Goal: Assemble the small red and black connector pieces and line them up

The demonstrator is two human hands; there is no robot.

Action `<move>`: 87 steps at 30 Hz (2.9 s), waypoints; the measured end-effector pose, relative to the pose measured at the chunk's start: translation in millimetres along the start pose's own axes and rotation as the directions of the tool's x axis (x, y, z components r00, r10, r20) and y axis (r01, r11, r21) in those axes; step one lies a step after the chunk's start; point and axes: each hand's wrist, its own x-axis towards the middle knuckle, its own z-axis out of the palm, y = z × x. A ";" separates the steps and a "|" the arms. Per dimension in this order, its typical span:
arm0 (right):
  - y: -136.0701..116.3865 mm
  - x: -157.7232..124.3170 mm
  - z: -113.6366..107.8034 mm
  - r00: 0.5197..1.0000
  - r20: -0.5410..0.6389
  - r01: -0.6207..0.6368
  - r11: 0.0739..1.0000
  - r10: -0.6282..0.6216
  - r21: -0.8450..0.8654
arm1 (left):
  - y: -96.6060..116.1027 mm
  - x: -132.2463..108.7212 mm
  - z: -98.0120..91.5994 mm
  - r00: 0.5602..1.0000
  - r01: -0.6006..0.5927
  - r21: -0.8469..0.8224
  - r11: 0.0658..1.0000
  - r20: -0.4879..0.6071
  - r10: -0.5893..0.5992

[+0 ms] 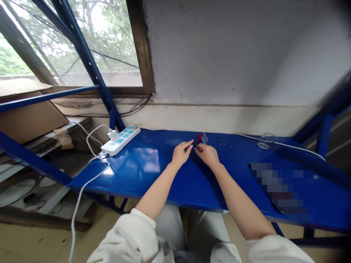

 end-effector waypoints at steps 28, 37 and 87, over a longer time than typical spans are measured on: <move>-4.2 -1.2 4.8 0.993 0.047 0.104 0.990 -0.109 0.093 | -8.9 2.0 6.7 0.992 0.122 -0.079 0.989 -0.002 -0.123; -5.3 -1.0 6.7 0.991 -0.052 0.134 0.961 -0.125 0.242 | -10.6 6.9 5.1 0.954 0.277 -0.389 0.879 0.001 -0.300; -3.1 0.1 8.8 0.988 -0.014 0.155 0.964 -0.156 0.215 | -90.8 30.4 -98.4 0.915 0.291 0.521 0.802 0.094 -0.393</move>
